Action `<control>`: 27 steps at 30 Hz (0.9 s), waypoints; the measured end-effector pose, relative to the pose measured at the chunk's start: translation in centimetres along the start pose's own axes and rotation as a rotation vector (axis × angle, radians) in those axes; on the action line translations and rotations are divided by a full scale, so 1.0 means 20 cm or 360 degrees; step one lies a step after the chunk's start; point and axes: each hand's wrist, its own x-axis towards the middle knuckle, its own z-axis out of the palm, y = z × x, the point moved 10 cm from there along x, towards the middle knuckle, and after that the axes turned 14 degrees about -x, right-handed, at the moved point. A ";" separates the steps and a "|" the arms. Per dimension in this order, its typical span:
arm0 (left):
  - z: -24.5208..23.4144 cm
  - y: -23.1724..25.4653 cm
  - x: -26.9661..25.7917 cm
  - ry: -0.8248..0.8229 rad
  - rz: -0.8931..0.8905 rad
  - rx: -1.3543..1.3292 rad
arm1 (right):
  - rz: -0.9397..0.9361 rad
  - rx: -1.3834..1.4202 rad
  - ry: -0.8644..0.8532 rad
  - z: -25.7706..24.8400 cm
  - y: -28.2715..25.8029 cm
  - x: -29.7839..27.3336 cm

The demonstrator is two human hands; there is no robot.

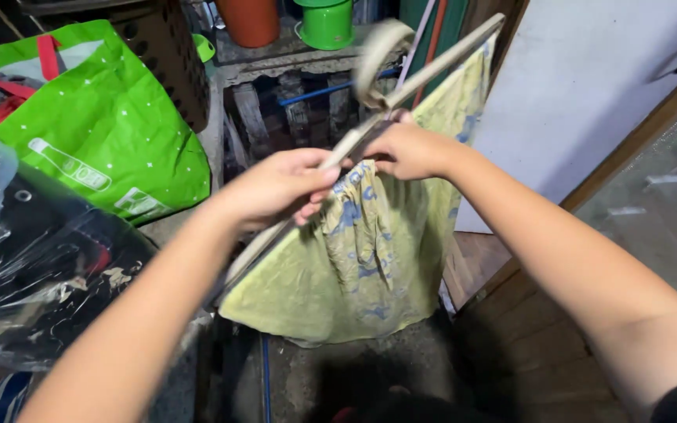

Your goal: The person takes laundry items from a basket, puts them onto hangers, and then uses a long reaching pole to hang them on a high clothesline in a semi-outdoor balcony area.

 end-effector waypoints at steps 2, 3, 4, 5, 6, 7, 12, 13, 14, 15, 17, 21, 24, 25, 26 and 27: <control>-0.06 -0.12 0.12 0.0083 0.0070 -0.0179 | 0.0046 -0.0154 0.0087 0.01 0.02 0.01; -0.10 -0.17 0.18 0.0161 0.0138 -0.0349 | 0.0098 -0.0311 0.0182 -0.01 0.03 0.01; -0.10 -0.21 0.23 0.0166 0.0143 -0.0350 | 0.0091 -0.0312 0.0183 -0.01 0.02 0.01; -0.14 -0.24 0.28 0.0280 0.0184 -0.0476 | 0.0265 0.0009 0.0278 -0.04 0.07 -0.02; -0.18 -0.28 0.33 0.0395 0.0223 -0.0602 | 0.0437 0.0332 0.0369 -0.05 0.12 -0.05; -0.17 -0.29 0.39 0.0383 0.0229 -0.0597 | 0.0442 0.0320 0.0374 -0.06 0.06 -0.09; -0.19 -0.37 0.67 0.0635 0.0458 -0.0891 | 0.0919 0.1487 0.0537 -0.10 -0.22 -0.34; -0.16 -0.37 0.72 0.0624 0.0446 -0.0892 | 0.0935 0.1485 0.0541 -0.14 -0.28 -0.36; -0.14 -0.37 0.76 0.0660 0.0466 -0.0942 | 0.1084 0.1477 0.0425 -0.14 -0.32 -0.38; -0.11 -0.38 0.80 0.0693 0.0483 -0.0987 | 0.1236 0.1467 0.0314 -0.14 -0.37 -0.42; -0.11 -0.41 0.92 0.0676 0.0503 -0.1006 | 0.1307 0.1050 0.0316 -0.10 -0.22 -0.50; -0.16 -0.50 1.20 0.0728 0.0675 -0.1021 | 0.1410 0.0459 0.0113 -0.04 -0.01 -0.60; -0.09 -0.48 1.30 0.0694 0.0677 -0.1087 | 0.1384 0.0211 0.0257 0.03 0.09 -0.57; -0.07 -0.43 1.27 0.0686 0.0677 -0.1086 | 0.1389 0.0205 0.0261 0.07 0.14 -0.56; -0.03 -0.38 1.24 0.0624 0.0674 -0.1011 | 0.1432 0.0183 0.0389 0.07 0.19 -0.57; 0.01 -0.32 1.21 0.0567 0.0673 -0.0936 | 0.1470 0.0162 0.0516 0.07 0.24 -0.57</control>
